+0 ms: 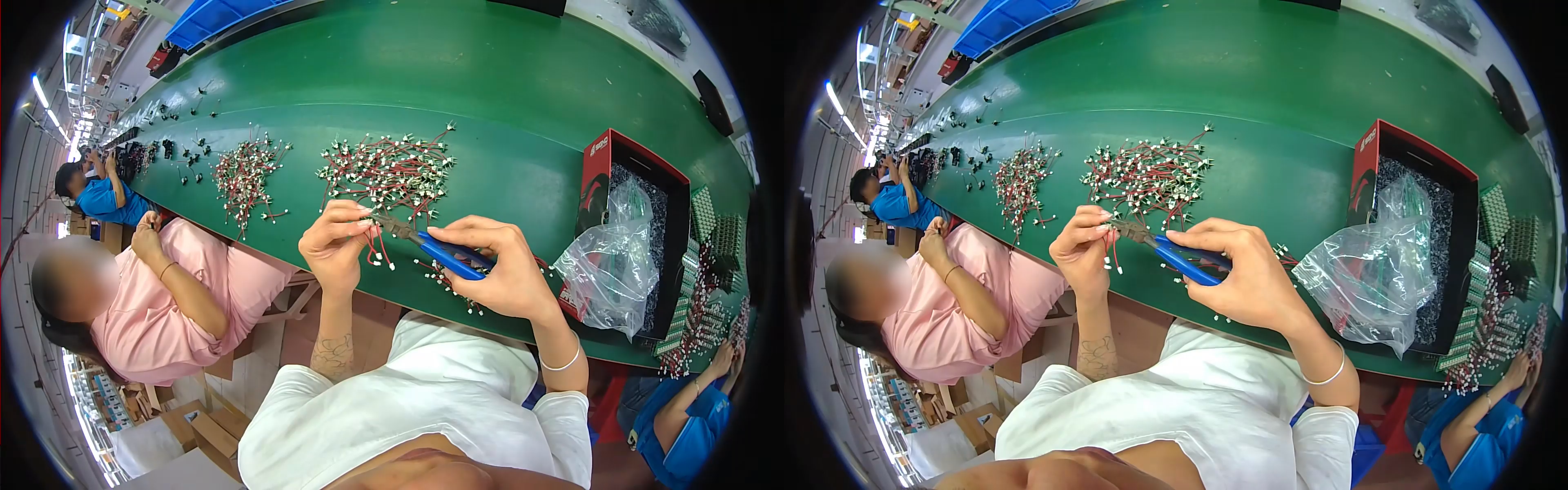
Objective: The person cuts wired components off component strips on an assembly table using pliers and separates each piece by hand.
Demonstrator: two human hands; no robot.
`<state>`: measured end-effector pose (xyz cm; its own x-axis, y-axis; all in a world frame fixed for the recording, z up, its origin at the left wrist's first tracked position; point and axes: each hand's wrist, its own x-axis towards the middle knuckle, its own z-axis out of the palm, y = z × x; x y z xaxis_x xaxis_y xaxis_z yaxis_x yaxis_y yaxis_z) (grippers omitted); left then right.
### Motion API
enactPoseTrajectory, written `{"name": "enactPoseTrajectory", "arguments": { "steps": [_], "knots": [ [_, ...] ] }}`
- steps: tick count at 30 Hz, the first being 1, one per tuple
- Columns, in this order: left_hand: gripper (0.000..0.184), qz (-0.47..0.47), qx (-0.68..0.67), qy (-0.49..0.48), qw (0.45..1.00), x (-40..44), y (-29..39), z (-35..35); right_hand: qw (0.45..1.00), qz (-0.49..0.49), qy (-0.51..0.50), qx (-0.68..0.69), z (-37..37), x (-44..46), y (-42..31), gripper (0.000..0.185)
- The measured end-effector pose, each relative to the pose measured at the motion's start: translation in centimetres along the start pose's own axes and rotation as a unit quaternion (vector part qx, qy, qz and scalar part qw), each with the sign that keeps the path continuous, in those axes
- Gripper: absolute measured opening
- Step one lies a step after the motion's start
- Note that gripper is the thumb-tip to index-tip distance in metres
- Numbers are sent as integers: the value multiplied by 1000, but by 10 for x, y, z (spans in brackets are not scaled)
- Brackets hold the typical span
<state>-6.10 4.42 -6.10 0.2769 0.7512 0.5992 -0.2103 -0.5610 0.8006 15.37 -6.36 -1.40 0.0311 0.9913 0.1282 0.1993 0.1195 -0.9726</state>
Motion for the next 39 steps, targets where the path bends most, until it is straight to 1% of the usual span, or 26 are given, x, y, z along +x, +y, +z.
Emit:
{"name": "enactPoseTrajectory", "arguments": {
  "steps": [2,4,5,9,10,12,14,15,19,20,24,25,29,30,34,35,39],
  "knots": [
    [24,-61,-88,27,994,-3,-3,2,998,44,-17,51,0,-1,0,47],
    [22,-121,-176,53,975,-6,-4,5,990,87,-34,101,0,-1,0,45],
    [22,-121,-176,53,975,-6,-4,7,990,87,-34,101,0,-2,0,45],
    [16,-222,-237,122,938,-10,-2,18,971,158,-38,175,2,-1,0,42],
    [16,-221,-237,122,938,-11,-3,20,971,158,-38,175,2,-1,-1,42],
    [18,-248,-227,192,922,-14,-10,23,989,133,19,53,3,-1,-6,44],
    [19,-272,-216,262,900,-15,-14,26,989,106,75,-69,3,-1,-9,45],
    [19,-271,-217,261,901,-15,-13,28,989,104,76,-70,2,0,-7,45],
    [20,-250,-104,189,944,-15,3,33,986,-30,88,-136,4,2,4,47],
    [20,-250,-103,189,944,-14,2,32,987,-30,87,-135,4,3,4,47],
    [24,-115,-89,150,978,-11,-2,29,996,-7,46,-71,4,0,1,49],
    [24,-115,-90,150,978,-10,-3,27,996,-8,46,-71,3,0,0,49],
    [27,-52,-3,115,992,-8,-8,17,999,32,1,-11,-2,0,-3,47],
    [27,-52,-2,116,992,-7,-7,15,999,31,0,-11,-1,0,-3,47],
    [28,-4,28,47,998,-3,-7,8,1000,30,-6,-7,0,0,-1,47],
    [28,-3,28,48,998,-4,-7,8,1000,30,-6,-7,-1,0,-2,47],
    [23,-88,-78,59,991,-8,-4,10,998,54,-34,-14,-4,0,-8,47]
  ]
}}
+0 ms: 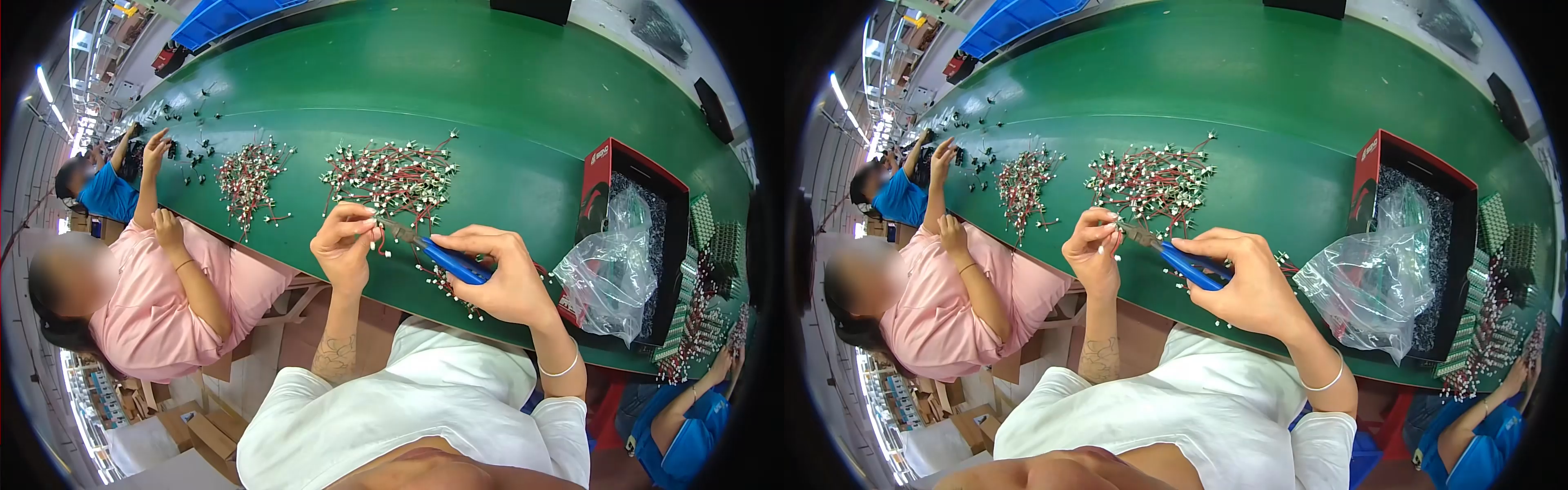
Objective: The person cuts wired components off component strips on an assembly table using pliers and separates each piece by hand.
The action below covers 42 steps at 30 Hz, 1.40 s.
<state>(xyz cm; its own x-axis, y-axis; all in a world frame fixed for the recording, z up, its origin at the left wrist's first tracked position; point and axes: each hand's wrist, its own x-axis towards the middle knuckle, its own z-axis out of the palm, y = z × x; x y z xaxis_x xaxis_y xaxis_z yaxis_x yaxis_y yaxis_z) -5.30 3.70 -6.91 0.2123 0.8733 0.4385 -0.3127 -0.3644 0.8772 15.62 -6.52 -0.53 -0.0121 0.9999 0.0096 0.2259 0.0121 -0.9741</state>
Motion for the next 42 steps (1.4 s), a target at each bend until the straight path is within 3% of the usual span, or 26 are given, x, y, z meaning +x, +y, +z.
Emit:
{"name": "enactPoseTrajectory", "arguments": {
  "steps": [5,6,10,15,21,25,27,28,29,30,32,33,34,36,37,38,40,42],
  "knots": [
    [7,1,34,110,993,4,5,37,998,-12,49,-34,8,-1,1,45],
    [7,-2,31,108,994,3,3,38,998,-9,51,-36,9,-1,2,45],
    [12,10,301,1,953,0,-5,29,989,-58,90,-100,8,-1,9,49],
    [20,19,347,-12,938,1,-12,28,989,-45,88,-109,8,-2,9,42],
    [25,79,333,-28,939,7,-18,29,990,-43,83,-108,6,-4,7,42],
    [32,98,312,8,945,14,-22,29,995,-25,93,-4,6,-3,8,48],
    [28,-60,221,53,972,32,-22,4,992,-28,118,-35,5,-5,9,49],
    [28,-61,220,50,972,41,-18,-4,987,-33,142,-65,4,-5,10,51],
    [33,-105,439,16,892,52,-10,-9,981,-38,167,-95,2,-4,11,53],
    [38,-140,633,-20,761,57,-7,-9,973,-43,192,-124,1,-3,12,55],
    [31,-31,734,5,678,43,-5,-8,965,-40,211,-153,1,-1,16,57],
    [31,-29,732,-2,680,38,9,5,956,-38,225,-183,2,1,18,59],
    [24,4,645,-2,764,30,27,22,947,-35,239,-213,2,2,20,61],
    [21,68,484,-91,868,5,45,40,935,-28,253,-246,1,2,23,63],
    [24,60,415,-191,888,-7,50,46,936,-29,253,-242,1,2,24,63],
    [28,34,336,-289,896,-19,55,51,938,-31,251,-237,2,2,24,64],
    [29,61,350,-413,839,-35,40,52,941,-36,245,-229,3,2,25,65],
    [27,71,382,-413,824,-39,31,51,944,-39,242,-221,4,3,25,65]
  ]
}}
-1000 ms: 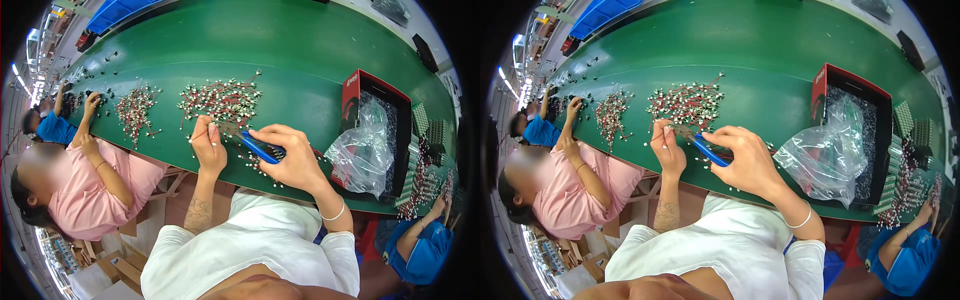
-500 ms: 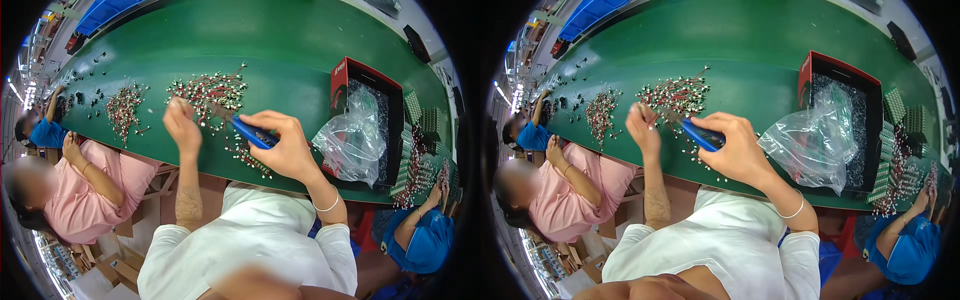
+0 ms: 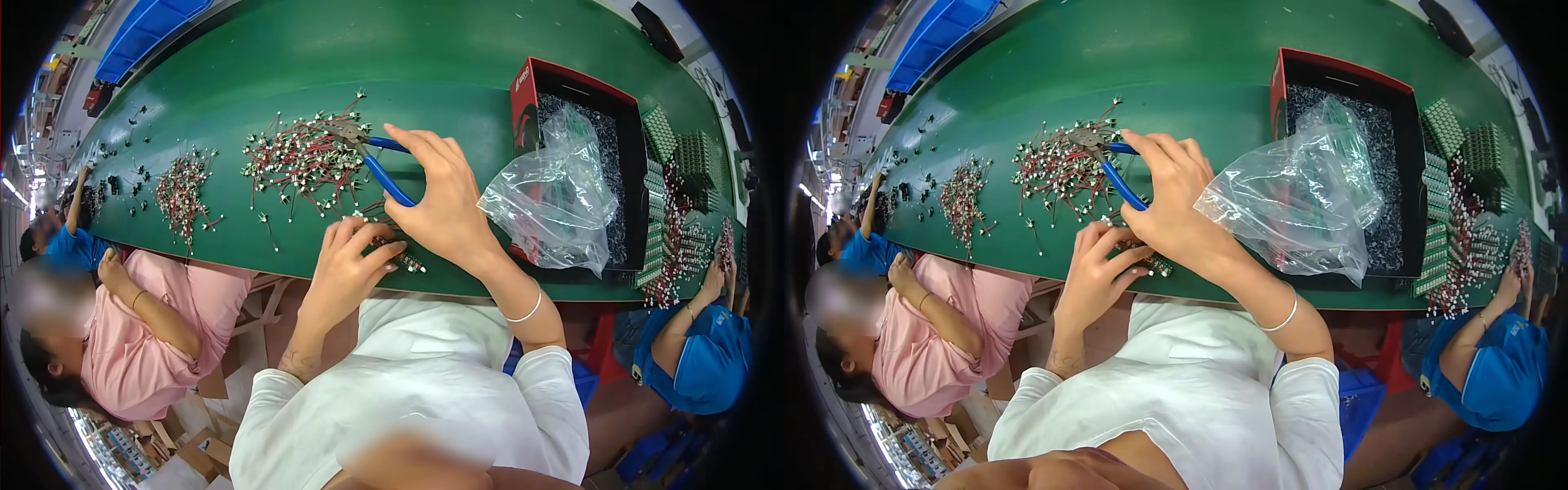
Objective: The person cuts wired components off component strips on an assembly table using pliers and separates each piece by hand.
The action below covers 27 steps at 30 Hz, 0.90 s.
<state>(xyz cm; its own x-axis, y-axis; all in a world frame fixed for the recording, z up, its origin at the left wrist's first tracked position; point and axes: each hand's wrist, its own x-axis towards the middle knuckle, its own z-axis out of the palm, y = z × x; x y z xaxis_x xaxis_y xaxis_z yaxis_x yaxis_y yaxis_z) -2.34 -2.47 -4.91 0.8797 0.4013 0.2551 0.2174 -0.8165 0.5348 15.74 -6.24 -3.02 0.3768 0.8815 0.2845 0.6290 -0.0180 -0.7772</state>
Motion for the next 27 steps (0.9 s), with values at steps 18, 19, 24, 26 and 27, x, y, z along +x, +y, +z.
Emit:
{"name": "enactPoseTrajectory", "arguments": {
  "steps": [18,19,24,26,27],
  "knots": [
    [29,-91,-447,346,820,18,-32,-3,997,-11,67,24,-5,7,4,59],
    [29,-92,-446,348,820,17,-34,0,997,-12,66,25,-5,6,3,59],
    [37,-141,-613,266,731,23,-37,11,998,-2,62,28,-7,7,2,59],
    [36,-140,-665,218,700,28,-23,17,997,-2,62,35,-7,7,4,59],
    [36,-139,-691,193,683,29,-17,19,997,-3,62,38,-7,7,5,59]
  ]
}}
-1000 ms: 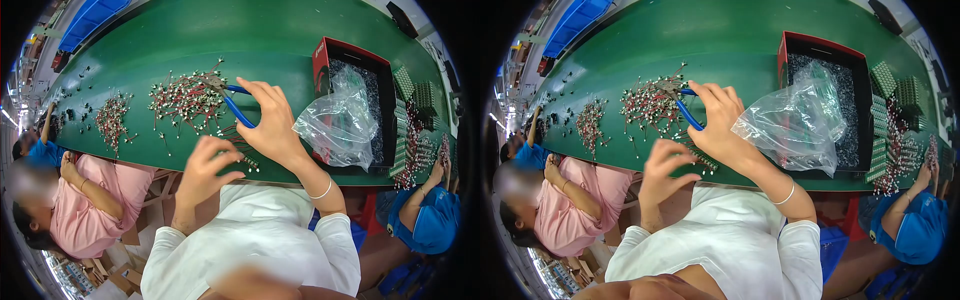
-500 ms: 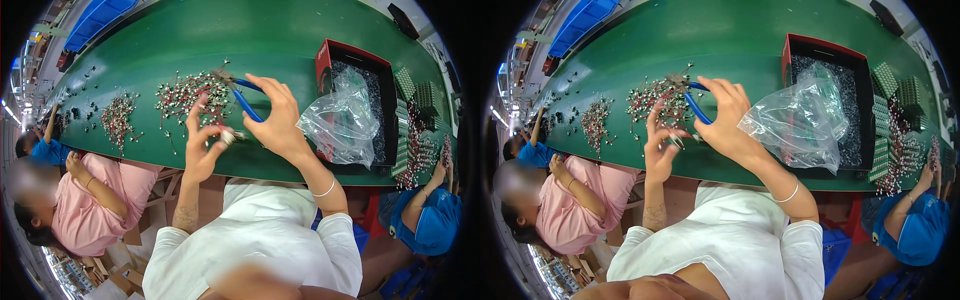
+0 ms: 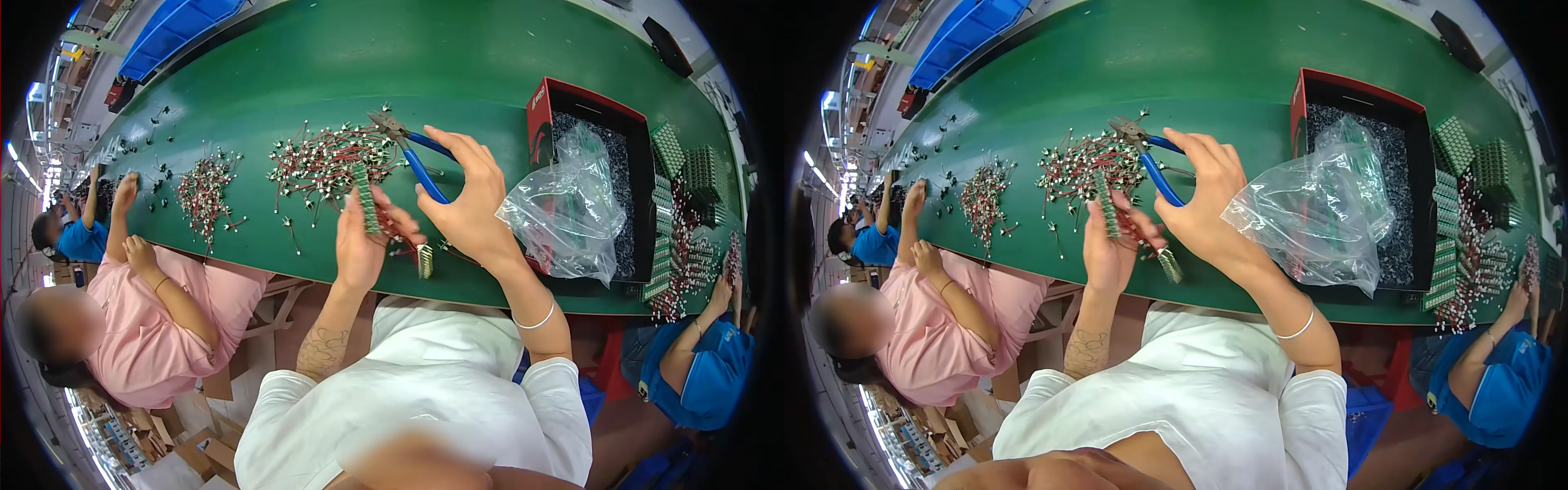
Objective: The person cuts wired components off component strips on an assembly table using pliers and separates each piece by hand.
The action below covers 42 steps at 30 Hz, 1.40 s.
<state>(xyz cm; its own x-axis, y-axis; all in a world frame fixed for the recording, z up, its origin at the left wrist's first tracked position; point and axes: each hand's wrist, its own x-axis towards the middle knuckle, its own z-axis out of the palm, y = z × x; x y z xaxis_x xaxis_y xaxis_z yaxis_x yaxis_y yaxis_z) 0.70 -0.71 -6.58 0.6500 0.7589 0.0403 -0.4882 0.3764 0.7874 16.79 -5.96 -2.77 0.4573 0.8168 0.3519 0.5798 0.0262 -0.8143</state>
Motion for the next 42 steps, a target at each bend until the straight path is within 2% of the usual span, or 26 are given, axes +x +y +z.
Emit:
{"name": "enactPoseTrajectory", "arguments": {
  "steps": [2,3,4,5,7,9,11,12,14,16,18,19,21,23,24,26,27,31,36,42],
  "knots": [
    [36,-23,-27,-17,999,0,-1,2,1000,0,-1,3,0,0,0,59],
    [35,60,139,-40,988,3,-1,1,1000,3,-1,4,-1,0,0,59],
    [34,140,299,-63,942,8,-1,-1,1000,6,1,6,-2,1,-1,58],
    [34,217,448,-83,863,11,0,-2,1000,9,2,8,-3,1,-1,58],
    [33,284,582,-101,755,11,0,-1,1000,15,2,10,-5,2,-2,58],
    [29,161,438,-30,884,-2,2,5,1000,13,6,4,-5,2,-2,58],
    [25,30,269,42,962,-10,3,8,1000,10,9,-3,-5,3,-3,58],
    [25,29,268,42,962,-9,2,7,1000,10,9,-3,-5,3,-2,58],
    [23,11,72,13,997,-6,-1,0,1000,14,4,-2,-5,2,-2,59],
    [22,-8,-128,-17,992,-2,-3,-4,1000,17,1,-2,-5,2,-2,59],
    [17,38,17,134,990,-3,6,23,1000,15,1,-2,-7,2,-2,58],
    [17,38,17,134,990,-5,10,24,1000,13,1,0,-7,2,-3,58],
    [18,128,147,144,970,-10,21,20,1000,5,-1,5,-8,3,-6,57],
    [25,208,294,170,917,-14,32,9,999,-9,-16,33,-7,3,-6,56],
    [25,212,296,173,915,-15,38,6,998,-20,-30,61,-7,3,-7,55],
    [26,227,525,246,782,-15,49,1,990,-42,-60,118,-6,2,-8,53],
    [26,230,527,252,778,-15,53,-1,989,-46,-65,122,-5,2,-10,53],
    [22,301,603,216,707,-16,66,-8,973,-52,-164,154,-6,0,-17,52],
    [29,331,630,175,680,-20,72,-14,969,-58,-182,155,-3,0,-17,55],
    [33,330,628,180,682,-19,74,-19,972,-70,-174,144,-1,0,-15,53]
  ]
}}
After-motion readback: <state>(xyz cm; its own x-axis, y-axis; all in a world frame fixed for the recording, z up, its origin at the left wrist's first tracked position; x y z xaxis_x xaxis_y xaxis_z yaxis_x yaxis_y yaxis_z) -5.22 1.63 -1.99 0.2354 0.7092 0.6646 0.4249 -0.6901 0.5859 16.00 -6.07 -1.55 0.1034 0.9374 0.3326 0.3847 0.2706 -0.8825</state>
